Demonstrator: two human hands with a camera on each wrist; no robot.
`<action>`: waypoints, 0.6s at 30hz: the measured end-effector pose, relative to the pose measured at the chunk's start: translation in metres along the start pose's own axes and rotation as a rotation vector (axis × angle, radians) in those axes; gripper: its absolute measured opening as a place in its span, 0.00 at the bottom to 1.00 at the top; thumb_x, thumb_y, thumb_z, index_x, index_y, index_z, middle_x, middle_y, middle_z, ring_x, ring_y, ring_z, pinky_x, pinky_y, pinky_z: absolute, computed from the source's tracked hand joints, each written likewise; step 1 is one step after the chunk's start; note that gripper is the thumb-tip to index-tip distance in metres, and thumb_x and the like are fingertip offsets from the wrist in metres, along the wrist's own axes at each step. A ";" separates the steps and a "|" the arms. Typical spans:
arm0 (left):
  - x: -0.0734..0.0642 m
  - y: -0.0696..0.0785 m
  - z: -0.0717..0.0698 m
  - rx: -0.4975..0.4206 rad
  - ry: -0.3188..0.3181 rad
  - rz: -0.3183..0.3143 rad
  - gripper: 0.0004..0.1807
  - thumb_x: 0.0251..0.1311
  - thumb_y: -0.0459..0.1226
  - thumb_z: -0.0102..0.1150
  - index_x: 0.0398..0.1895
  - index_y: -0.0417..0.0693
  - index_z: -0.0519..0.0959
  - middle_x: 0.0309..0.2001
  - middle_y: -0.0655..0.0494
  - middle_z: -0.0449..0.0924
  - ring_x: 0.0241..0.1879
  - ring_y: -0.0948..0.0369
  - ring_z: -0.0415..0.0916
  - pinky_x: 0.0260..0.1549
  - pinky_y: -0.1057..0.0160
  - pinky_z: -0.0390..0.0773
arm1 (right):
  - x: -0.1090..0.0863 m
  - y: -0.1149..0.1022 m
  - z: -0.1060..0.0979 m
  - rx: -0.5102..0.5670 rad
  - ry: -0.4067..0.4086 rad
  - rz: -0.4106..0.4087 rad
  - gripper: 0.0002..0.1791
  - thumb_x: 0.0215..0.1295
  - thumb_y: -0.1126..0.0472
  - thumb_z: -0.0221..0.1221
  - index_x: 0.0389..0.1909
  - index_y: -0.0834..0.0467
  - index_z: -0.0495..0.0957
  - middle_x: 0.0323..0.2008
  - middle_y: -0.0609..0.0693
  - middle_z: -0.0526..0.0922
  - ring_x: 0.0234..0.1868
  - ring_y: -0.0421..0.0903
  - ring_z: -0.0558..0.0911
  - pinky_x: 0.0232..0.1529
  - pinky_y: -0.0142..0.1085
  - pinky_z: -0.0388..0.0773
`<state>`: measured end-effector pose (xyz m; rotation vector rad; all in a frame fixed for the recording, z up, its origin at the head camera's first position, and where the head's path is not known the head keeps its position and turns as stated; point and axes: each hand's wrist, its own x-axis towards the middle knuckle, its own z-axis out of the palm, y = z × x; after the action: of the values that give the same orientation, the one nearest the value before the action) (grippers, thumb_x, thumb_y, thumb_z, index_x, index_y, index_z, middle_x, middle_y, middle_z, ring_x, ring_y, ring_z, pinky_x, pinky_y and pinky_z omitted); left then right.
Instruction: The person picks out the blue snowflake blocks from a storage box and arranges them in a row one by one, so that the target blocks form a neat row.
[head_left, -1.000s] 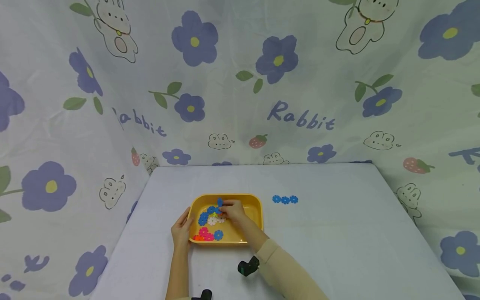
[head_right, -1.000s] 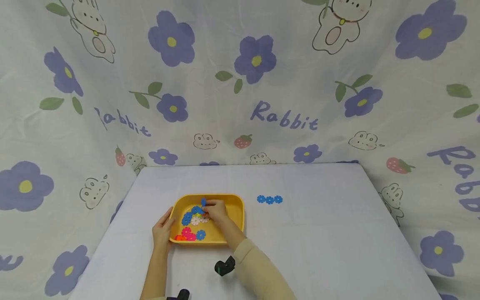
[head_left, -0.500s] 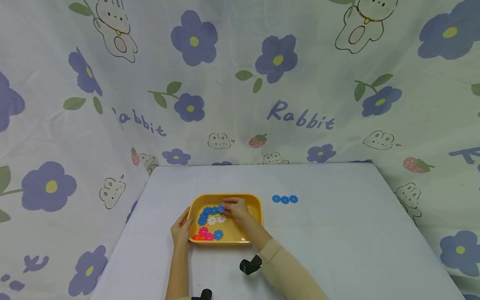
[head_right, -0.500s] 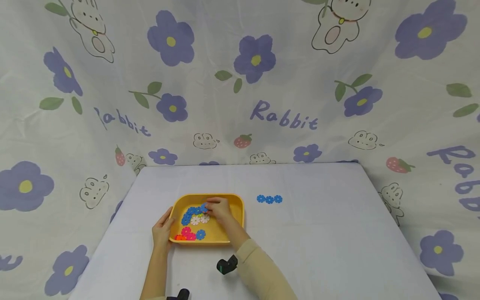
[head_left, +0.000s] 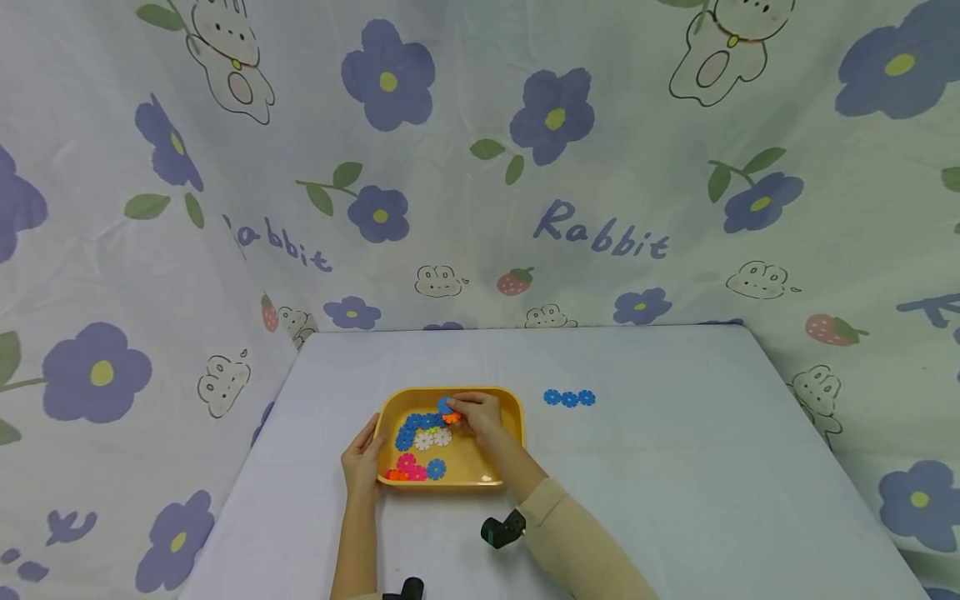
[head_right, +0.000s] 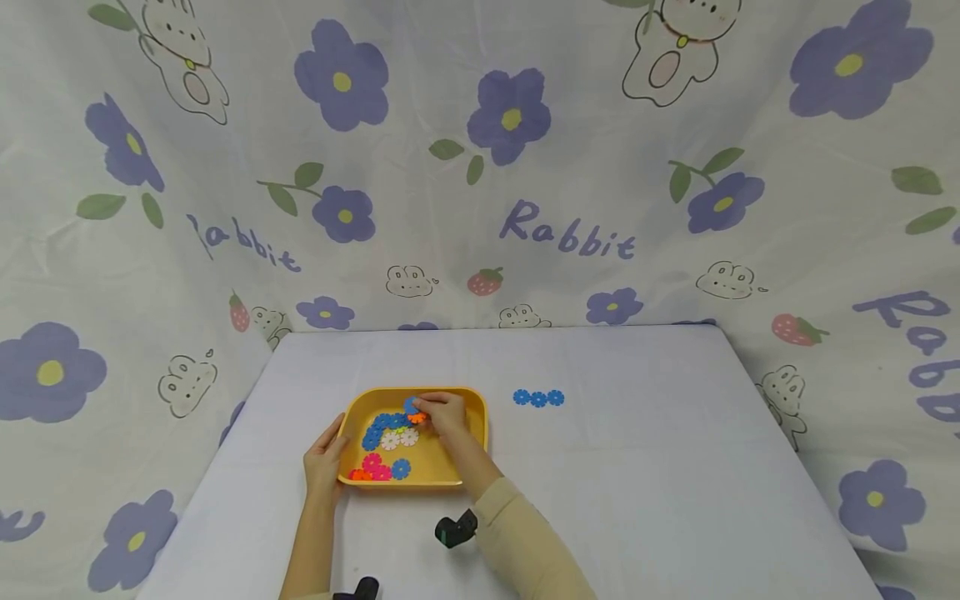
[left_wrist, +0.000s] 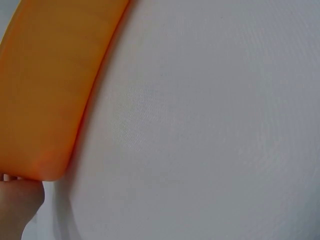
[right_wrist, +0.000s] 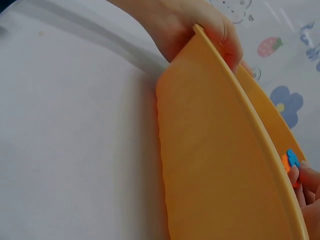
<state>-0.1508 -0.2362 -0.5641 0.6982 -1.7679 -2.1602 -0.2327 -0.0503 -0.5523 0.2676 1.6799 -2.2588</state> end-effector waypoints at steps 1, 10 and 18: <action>0.000 0.000 0.000 0.003 -0.002 0.001 0.25 0.62 0.27 0.52 0.64 0.36 0.67 0.65 0.43 0.64 0.65 0.55 0.61 0.51 0.75 0.72 | 0.000 0.000 0.000 0.002 0.006 -0.004 0.15 0.55 0.67 0.65 0.42 0.70 0.80 0.28 0.52 0.83 0.18 0.40 0.79 0.28 0.36 0.84; 0.000 0.001 0.001 0.000 0.002 -0.002 0.25 0.61 0.27 0.52 0.64 0.36 0.67 0.64 0.43 0.64 0.65 0.55 0.62 0.51 0.75 0.72 | -0.001 -0.002 0.001 0.062 -0.012 -0.028 0.15 0.54 0.73 0.63 0.43 0.75 0.77 0.27 0.53 0.81 0.22 0.40 0.80 0.35 0.37 0.84; 0.000 0.003 0.001 0.015 0.009 -0.016 0.25 0.62 0.27 0.51 0.64 0.37 0.67 0.65 0.43 0.64 0.65 0.54 0.61 0.51 0.75 0.72 | -0.003 -0.004 0.000 0.052 0.015 0.005 0.15 0.56 0.69 0.64 0.43 0.72 0.78 0.28 0.53 0.81 0.21 0.39 0.79 0.36 0.37 0.84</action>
<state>-0.1519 -0.2359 -0.5613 0.7279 -1.7821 -2.1524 -0.2319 -0.0490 -0.5474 0.3015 1.6279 -2.3045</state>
